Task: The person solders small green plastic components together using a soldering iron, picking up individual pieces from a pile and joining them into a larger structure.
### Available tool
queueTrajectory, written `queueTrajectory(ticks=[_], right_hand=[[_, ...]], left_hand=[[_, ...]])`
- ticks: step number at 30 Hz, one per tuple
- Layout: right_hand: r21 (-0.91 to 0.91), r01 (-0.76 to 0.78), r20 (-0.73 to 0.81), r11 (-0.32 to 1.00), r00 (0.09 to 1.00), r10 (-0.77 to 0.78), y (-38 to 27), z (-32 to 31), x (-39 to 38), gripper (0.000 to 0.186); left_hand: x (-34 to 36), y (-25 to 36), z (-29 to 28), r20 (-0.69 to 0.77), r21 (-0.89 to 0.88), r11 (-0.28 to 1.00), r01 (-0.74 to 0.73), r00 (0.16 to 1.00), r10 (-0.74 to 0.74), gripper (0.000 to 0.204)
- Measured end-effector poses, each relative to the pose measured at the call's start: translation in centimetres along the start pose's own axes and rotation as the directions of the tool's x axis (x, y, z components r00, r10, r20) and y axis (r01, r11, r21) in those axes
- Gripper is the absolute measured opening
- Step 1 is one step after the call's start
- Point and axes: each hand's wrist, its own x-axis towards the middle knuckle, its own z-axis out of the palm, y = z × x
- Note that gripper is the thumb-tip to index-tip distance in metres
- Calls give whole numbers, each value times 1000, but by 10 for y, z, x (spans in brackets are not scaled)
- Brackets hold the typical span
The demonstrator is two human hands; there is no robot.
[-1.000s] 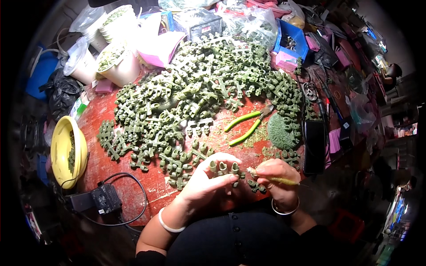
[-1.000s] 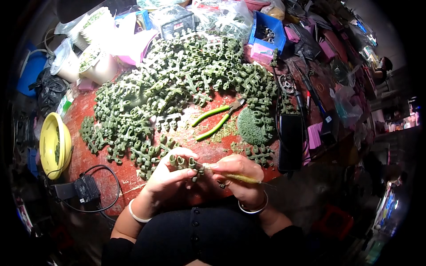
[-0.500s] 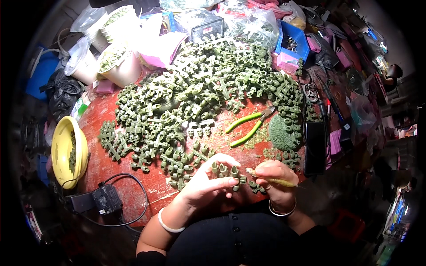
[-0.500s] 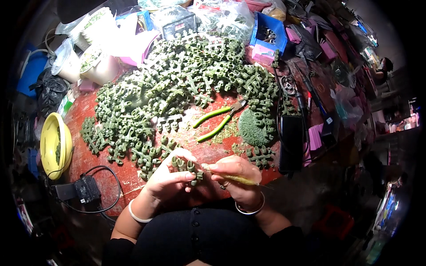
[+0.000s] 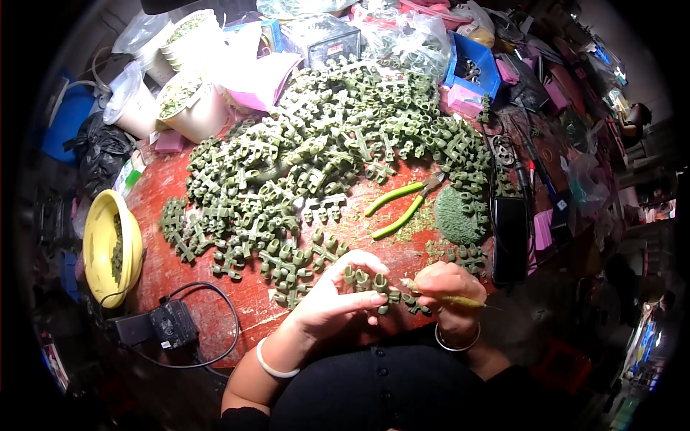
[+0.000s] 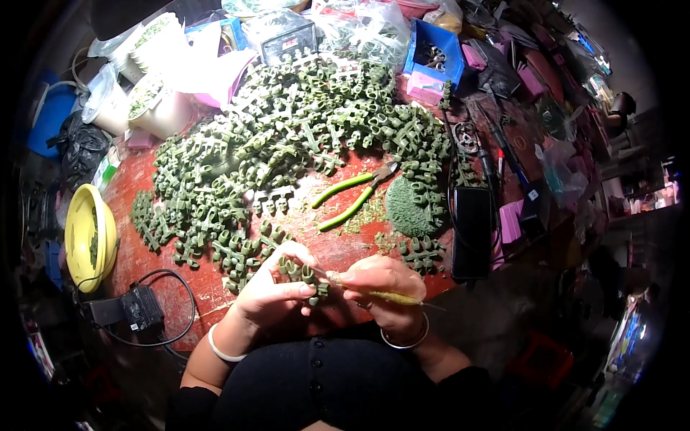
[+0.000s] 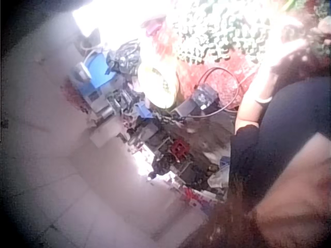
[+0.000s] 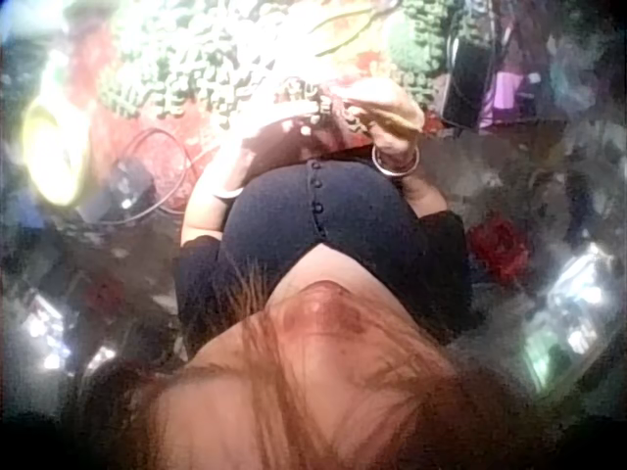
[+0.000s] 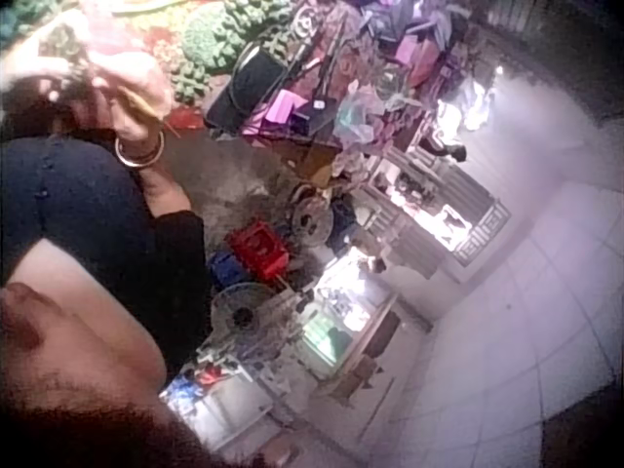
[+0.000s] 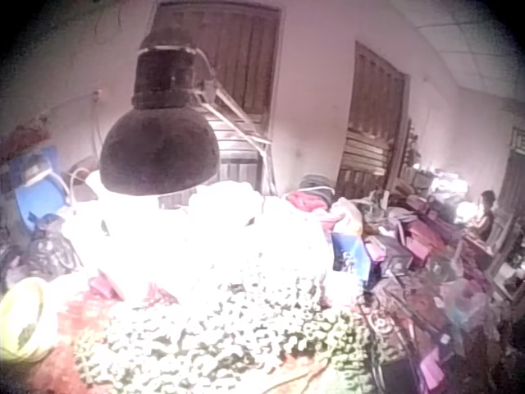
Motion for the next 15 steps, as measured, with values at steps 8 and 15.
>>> queueTrajectory(ticks=[8, 15], right_hand=[[-107, -8, -15, 994, 1000, 7, 2, 3, -3, 22], [-109, 25, 37, 994, 999, -21, -8, 2, 5, 22]], left_hand=[[1, 1, 0, -5, -9, 1000, 0, 1000, 0, 36], [3, 0, 5, -59, 119, 991, -69, 995, 76, 37]])
